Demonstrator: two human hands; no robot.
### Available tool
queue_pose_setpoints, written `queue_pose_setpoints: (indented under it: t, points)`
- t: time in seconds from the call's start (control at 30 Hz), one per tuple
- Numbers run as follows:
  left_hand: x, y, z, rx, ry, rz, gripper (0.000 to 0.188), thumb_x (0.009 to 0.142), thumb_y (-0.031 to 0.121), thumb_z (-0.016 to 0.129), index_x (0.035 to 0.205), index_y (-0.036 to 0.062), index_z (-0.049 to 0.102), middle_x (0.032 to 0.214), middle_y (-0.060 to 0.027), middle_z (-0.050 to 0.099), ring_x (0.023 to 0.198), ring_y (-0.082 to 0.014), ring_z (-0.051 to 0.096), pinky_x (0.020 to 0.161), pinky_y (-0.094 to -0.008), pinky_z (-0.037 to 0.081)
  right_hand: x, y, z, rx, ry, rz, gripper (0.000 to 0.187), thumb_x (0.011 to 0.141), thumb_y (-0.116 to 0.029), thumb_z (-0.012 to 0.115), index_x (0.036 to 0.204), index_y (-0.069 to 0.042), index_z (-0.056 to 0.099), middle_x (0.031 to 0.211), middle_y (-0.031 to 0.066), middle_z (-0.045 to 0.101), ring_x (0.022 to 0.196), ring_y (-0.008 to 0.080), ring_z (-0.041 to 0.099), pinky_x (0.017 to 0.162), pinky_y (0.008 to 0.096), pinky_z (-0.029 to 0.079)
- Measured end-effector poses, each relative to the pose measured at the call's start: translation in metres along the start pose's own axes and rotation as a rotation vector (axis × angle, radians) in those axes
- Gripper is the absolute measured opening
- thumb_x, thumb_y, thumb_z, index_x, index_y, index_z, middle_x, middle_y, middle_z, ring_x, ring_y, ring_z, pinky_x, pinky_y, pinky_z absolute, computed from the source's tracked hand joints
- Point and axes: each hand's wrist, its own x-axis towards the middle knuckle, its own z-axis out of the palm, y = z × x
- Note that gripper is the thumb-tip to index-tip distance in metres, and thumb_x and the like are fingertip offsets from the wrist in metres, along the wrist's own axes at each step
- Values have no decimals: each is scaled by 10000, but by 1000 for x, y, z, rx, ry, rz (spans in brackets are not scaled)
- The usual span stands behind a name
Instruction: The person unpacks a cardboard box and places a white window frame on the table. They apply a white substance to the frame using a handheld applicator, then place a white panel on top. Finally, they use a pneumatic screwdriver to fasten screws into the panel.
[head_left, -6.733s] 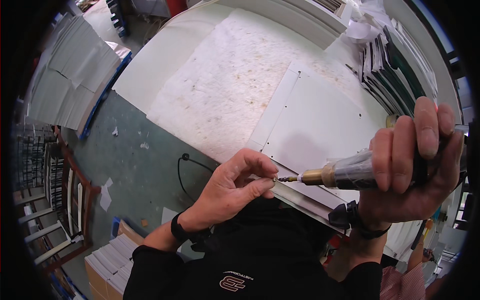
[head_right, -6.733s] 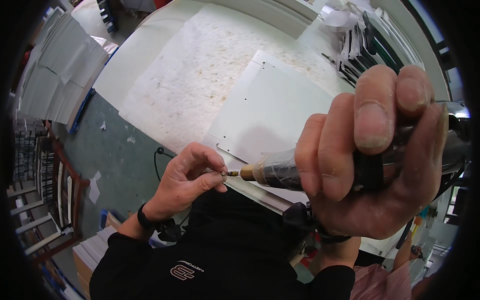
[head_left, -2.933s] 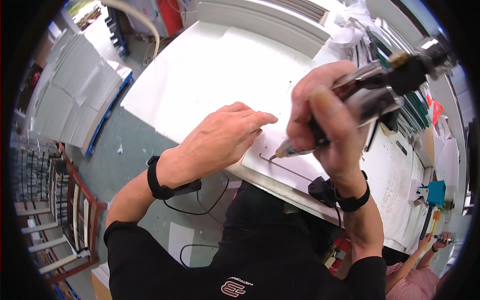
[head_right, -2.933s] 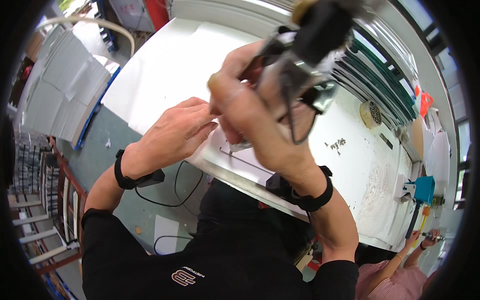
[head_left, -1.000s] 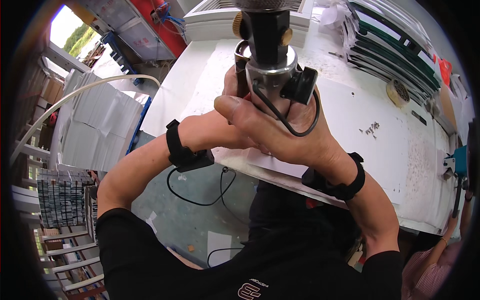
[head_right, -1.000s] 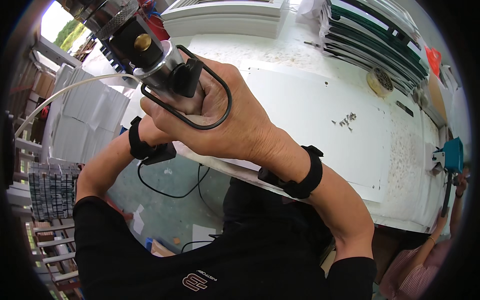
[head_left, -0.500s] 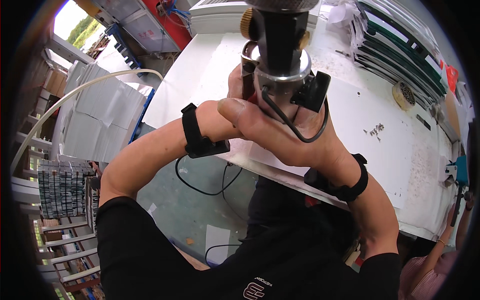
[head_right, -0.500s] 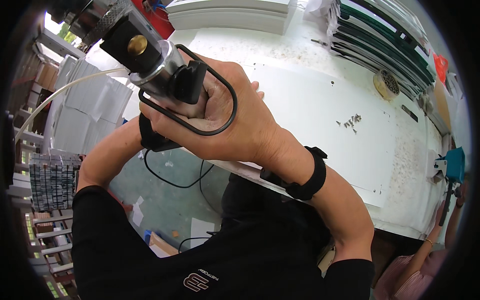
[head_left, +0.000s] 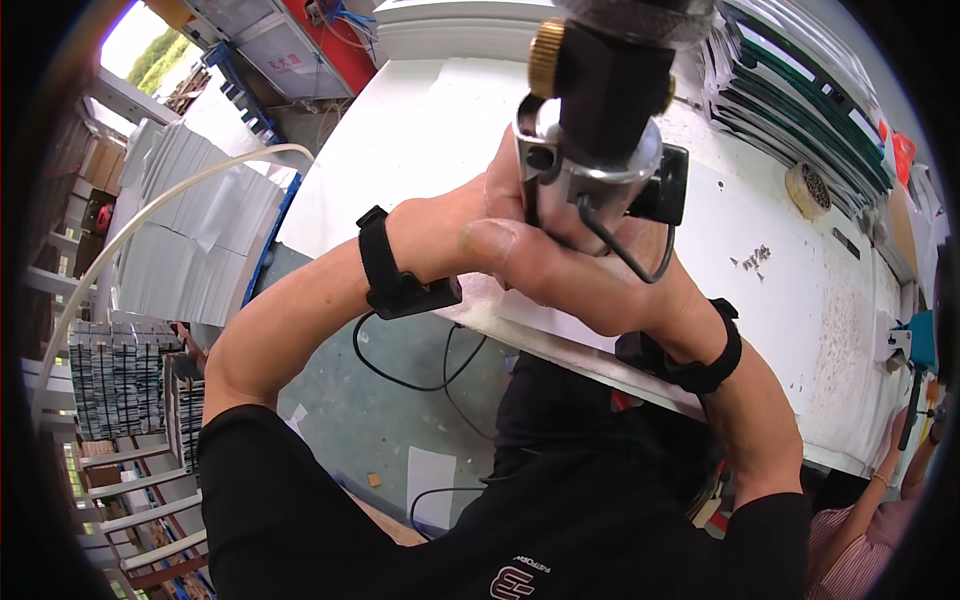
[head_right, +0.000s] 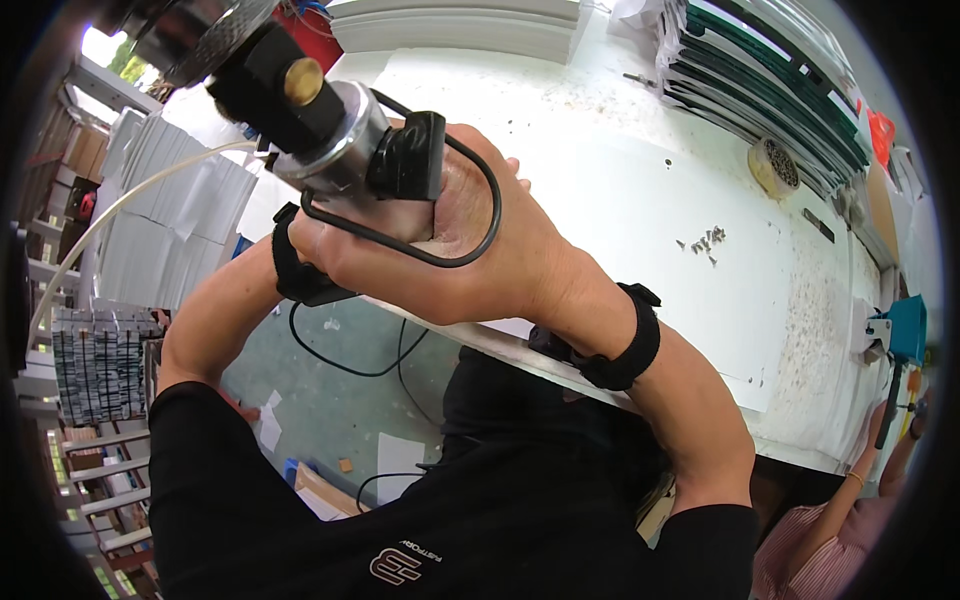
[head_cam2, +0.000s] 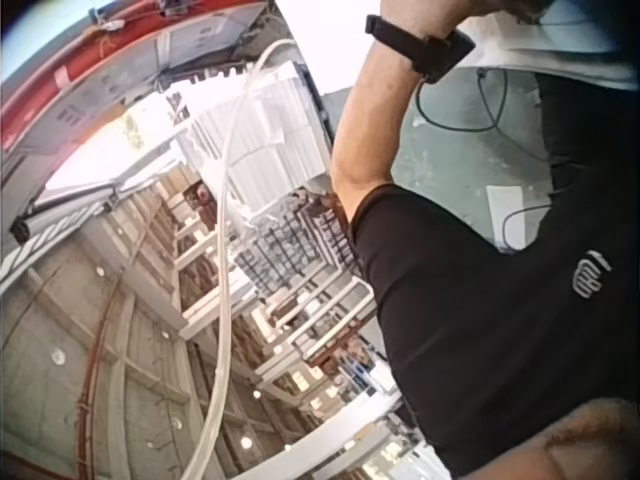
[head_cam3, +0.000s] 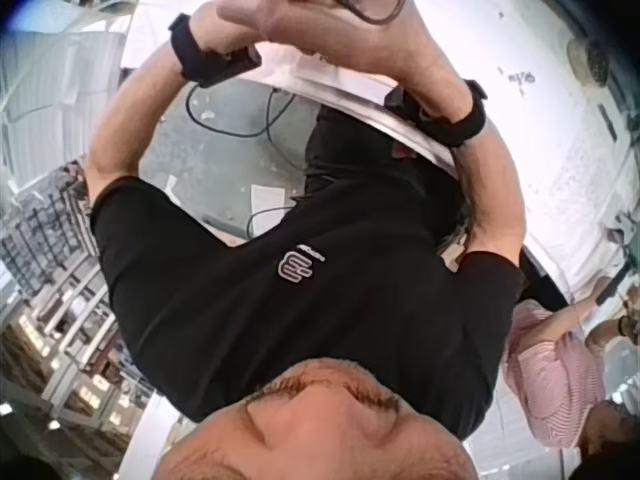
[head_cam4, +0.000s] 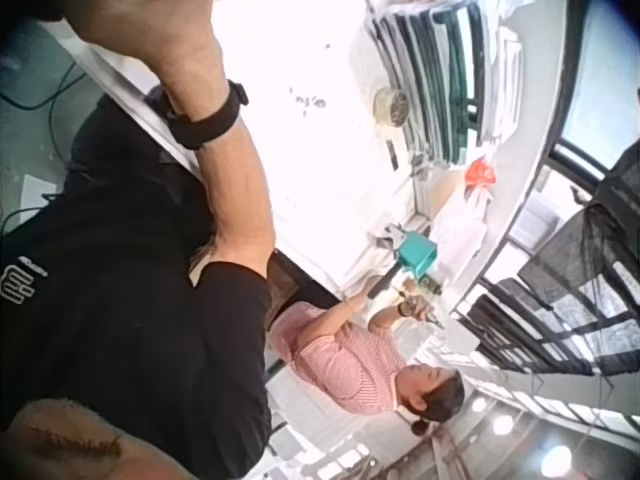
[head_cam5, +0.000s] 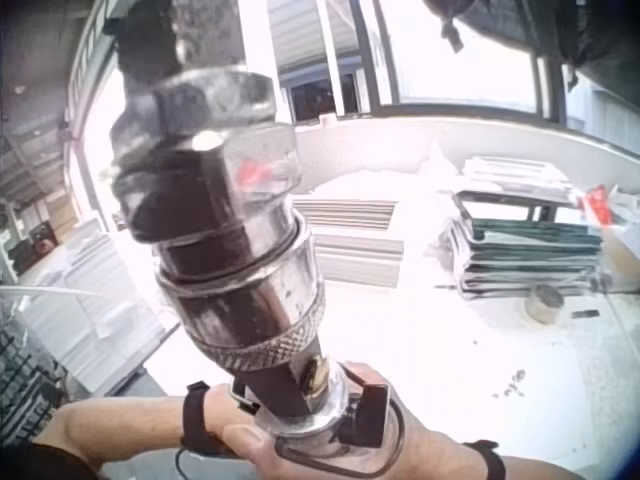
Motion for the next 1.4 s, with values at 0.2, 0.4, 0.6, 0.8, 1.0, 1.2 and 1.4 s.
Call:
queue_pose_setpoints:
  t: [0.2, 0.4, 0.6, 0.8, 1.0, 1.2, 1.4]
  points:
    - [15, -15, 2, 293, -14, 106, 386, 889, 194, 782, 1237, 55, 693, 1152, -111, 719, 1085, -266, 679, 930, -413, 546, 6, 12, 12, -6, 7, -246, 246, 892, -215, 813, 1021, -34, 709, 823, 15, 678, 757, 101, 624, 711, 295, 528]
    - [52, -20, 4, 600, -14, 258, 400, 879, 200, 788, 1238, 55, 688, 1175, -121, 719, 1082, -309, 682, 930, -436, 544, 4, -12, -15, 54, 249, -259, 253, 904, -180, 811, 1069, -24, 698, 900, 23, 719, 808, 85, 650, 754, 273, 525]
    - [116, 30, 42, 641, 270, 277, 298, 908, 191, 760, 1179, 80, 708, 1092, -119, 726, 1031, -331, 686, 870, -449, 554, -39, -56, -118, -74, 581, -74, 223, 1018, -271, 656, 1004, -49, 635, 865, 42, 651, 505, 43, 519, 457, 223, 418]
    - [164, 45, 93, 553, 281, 449, 235, 919, 180, 757, 1130, 82, 725, 970, -88, 718, 953, -294, 689, 813, -403, 567, -89, -71, -173, -117, 723, -52, 224, 1055, -296, 586, 1044, -77, 537, 929, 29, 523, 514, 24, 426, 491, 218, 380]
    - [180, 39, 112, 708, 272, 533, 96, 929, 129, 713, 996, 72, 673, 908, -62, 636, 887, -266, 661, 753, -394, 565, -103, -64, -176, 42, 833, -55, 223, 1054, -291, 584, 1068, -79, 517, 896, 17, 506, 505, 21, 409, 466, 198, 385]
    - [186, 50, 121, 922, 213, 552, 106, 848, 43, 661, 896, 35, 567, 872, -94, 586, 842, -278, 641, 705, -390, 567, -116, -58, -184, 72, 796, -46, 230, 1040, -294, 599, 1024, -75, 531, 921, 35, 537, 522, 33, 433, 490, 220, 401]
    - [185, 44, 110, 595, 247, 483, 134, 875, 48, 688, 936, 28, 570, 904, -123, 655, 823, -284, 671, 710, -384, 568, -108, -62, -176, 67, 849, -55, 239, 1075, -289, 570, 1090, -55, 527, 870, 9, 498, 516, 26, 406, 472, 206, 388]
